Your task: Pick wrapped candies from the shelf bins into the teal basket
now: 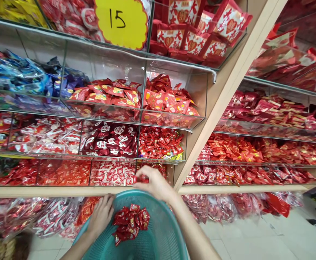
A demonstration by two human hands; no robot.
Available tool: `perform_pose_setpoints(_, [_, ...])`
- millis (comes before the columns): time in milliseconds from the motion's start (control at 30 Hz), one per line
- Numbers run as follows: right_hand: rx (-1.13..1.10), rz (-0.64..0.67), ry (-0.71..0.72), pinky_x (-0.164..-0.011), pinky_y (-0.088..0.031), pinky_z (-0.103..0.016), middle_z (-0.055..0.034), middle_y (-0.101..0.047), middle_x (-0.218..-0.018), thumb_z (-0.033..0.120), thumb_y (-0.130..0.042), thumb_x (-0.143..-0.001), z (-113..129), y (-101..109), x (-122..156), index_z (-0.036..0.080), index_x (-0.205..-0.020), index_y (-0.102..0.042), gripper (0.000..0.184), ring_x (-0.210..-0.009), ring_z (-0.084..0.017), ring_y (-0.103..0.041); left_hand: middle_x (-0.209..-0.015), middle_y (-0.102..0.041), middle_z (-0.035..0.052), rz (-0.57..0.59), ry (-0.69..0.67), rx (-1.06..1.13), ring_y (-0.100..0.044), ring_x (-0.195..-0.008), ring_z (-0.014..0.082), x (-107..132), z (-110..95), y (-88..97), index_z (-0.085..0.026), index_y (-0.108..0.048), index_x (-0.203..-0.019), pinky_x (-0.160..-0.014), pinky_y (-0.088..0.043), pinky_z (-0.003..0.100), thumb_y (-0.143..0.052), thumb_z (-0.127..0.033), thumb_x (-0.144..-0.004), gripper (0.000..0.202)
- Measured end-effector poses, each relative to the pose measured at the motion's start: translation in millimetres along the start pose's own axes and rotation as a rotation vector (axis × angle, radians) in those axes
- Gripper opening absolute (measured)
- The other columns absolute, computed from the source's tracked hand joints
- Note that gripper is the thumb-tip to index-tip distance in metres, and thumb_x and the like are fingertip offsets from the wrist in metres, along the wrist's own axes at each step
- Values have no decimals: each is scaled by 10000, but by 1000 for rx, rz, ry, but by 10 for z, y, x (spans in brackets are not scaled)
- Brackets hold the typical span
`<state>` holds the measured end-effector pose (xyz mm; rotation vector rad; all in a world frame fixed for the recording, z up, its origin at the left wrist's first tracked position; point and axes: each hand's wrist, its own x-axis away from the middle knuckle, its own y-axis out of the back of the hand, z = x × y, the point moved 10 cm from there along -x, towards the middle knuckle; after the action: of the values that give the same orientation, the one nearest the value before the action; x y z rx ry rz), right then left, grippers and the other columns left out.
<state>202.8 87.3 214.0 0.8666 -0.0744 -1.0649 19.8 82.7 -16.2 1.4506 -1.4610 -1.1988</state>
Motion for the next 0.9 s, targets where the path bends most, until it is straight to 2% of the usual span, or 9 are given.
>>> perform_pose_setpoints(100, [33, 122, -117, -717, -406, -248, 1, -629, -842, 308, -714, -759, -563, -675, 192, 201, -843, -627, 162, -805, -154, -568, -1299, -509, 85, -2, -6, 4, -461, -1160, 241, 8, 4, -8, -195, -483, -1287, -998, -388, 431, -247, -175, -879, 471])
perform_pose_setpoints(167, [115, 162, -255, -708, -398, -254, -7, -635, -855, 289, -742, -718, -1035, -1016, 326, 194, -841, -631, 192, -814, -171, -568, -1294, -512, 83, 2, -4, 14, -459, -1158, 239, 15, 17, -17, -192, -484, -1286, -1000, -386, 431, -248, -176, -878, 472])
perform_pose_setpoints(233, [158, 183, -382, -711, -397, -259, -7, -641, -852, 296, -743, -701, -1429, -1245, 467, 189, -820, -626, 198, -820, -181, -569, -1290, -514, 81, -2, -4, 24, -456, -1158, 237, 22, 28, -14, -194, -484, -1287, -1003, -383, 431, -251, -178, -877, 472])
perform_pose_setpoints(333, [226, 175, -541, -700, -396, -262, -7, -647, -848, 297, -722, -699, -1795, -1373, 669, 187, -820, -614, 195, -822, -190, -567, -1288, -516, 84, -7, -3, 28, -462, -1143, 235, 27, 36, -11, -198, -491, -1280, -993, -388, 429, -260, -181, -875, 467])
perform_pose_setpoints(467, [347, 174, -643, -724, -397, -270, -38, -658, -927, 285, -672, -729, -1948, -1369, 834, 186, -899, -611, 206, -887, -212, -577, -1308, -507, 91, -8, 6, 17, -466, -1143, 234, 34, 41, -21, -197, -495, -1278, -990, -388, 429, -270, -189, -875, 462])
perform_pose_setpoints(733, [504, 247, -629, -776, -410, -290, -71, -660, -1032, 262, -611, -786, -1988, -1486, 804, 197, -965, -618, 191, -974, -234, -601, -1304, -508, 93, 4, 6, 1, -468, -1154, 237, 27, 35, -37, -196, -497, -1278, -998, -385, 427, -263, -185, -874, 467])
perform_pose_setpoints(900, [575, 287, -535, -791, -454, -324, -85, -623, -1146, 240, -630, -797, -1871, -1591, 700, 222, -1050, -596, 256, -994, -247, -623, -1294, -512, 99, 14, 2, 20, -463, -1152, 239, 26, 23, -27, -192, -492, -1283, -1000, -380, 435, -257, -185, -873, 473])
